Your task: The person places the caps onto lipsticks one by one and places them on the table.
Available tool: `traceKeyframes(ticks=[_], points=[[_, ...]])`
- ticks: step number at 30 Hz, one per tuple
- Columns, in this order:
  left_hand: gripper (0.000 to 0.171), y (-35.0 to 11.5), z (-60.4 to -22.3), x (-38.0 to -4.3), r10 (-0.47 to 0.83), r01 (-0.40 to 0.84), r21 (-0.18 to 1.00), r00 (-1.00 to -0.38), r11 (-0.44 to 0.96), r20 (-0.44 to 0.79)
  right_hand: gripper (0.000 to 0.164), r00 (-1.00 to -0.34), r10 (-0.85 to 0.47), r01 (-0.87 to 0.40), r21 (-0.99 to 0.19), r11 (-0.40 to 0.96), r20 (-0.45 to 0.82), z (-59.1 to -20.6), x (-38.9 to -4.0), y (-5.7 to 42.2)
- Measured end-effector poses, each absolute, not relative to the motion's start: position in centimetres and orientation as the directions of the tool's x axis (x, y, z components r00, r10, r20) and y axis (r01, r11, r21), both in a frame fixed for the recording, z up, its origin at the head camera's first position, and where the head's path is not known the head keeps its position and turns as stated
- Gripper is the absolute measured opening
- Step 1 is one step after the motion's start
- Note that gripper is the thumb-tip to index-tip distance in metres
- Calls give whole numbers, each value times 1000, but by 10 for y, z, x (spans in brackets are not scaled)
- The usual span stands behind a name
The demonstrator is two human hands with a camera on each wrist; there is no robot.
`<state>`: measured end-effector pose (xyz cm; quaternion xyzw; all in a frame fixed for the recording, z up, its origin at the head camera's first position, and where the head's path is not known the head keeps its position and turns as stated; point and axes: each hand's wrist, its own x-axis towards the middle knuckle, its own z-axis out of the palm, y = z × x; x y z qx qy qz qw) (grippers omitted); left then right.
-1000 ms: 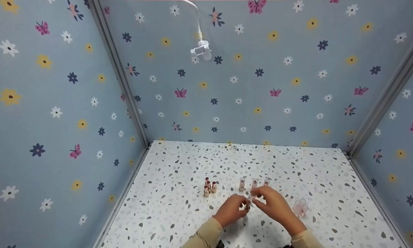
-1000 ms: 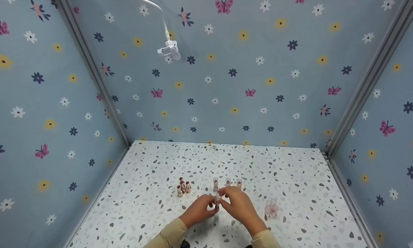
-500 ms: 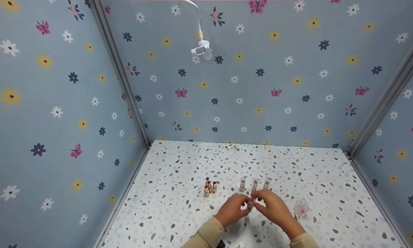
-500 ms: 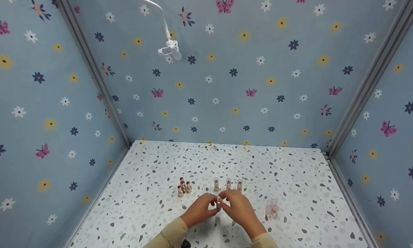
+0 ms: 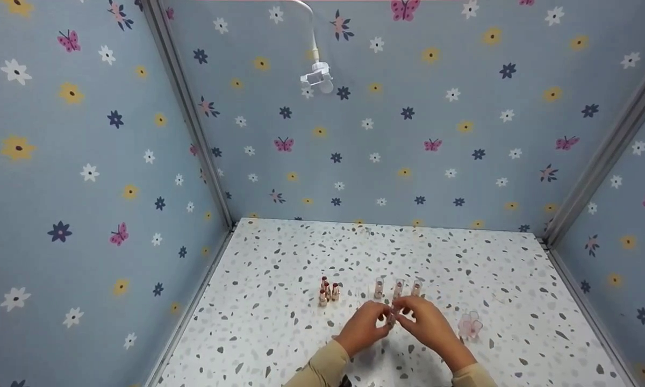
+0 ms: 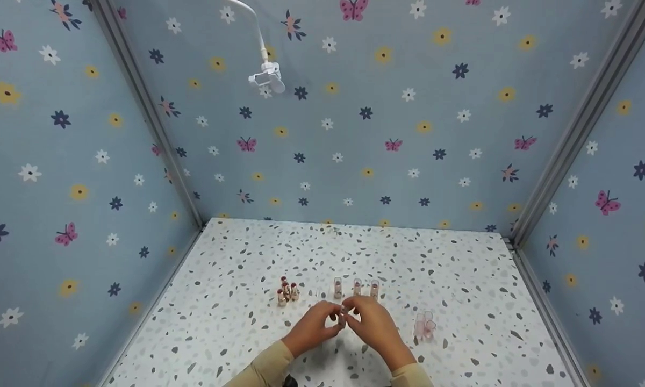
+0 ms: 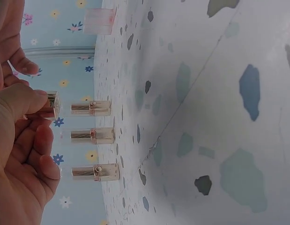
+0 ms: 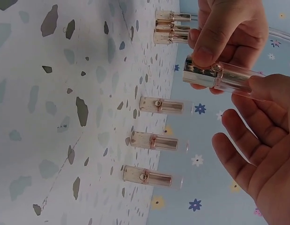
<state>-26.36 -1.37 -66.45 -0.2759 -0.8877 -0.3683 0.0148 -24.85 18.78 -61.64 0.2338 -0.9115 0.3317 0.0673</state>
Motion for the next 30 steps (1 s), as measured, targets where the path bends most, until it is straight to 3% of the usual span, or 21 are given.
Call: traceKeyframes(ticks=[13, 20, 30], points=[[11, -15, -670, -261, 468, 524, 660, -837, 538, 283, 21, -875, -410, -478, -599, 643, 259, -619, -250, 189], [17, -21, -670, -265, 448, 511, 673, -847, 535, 287, 37, -884, -338, -465, -524, 714, 323, -618, -244, 193], [13, -41, -675, -287, 303, 358, 731, -929, 581, 214, 40, -910, -249, -400, -541, 740, 331, -615, -235, 207]])
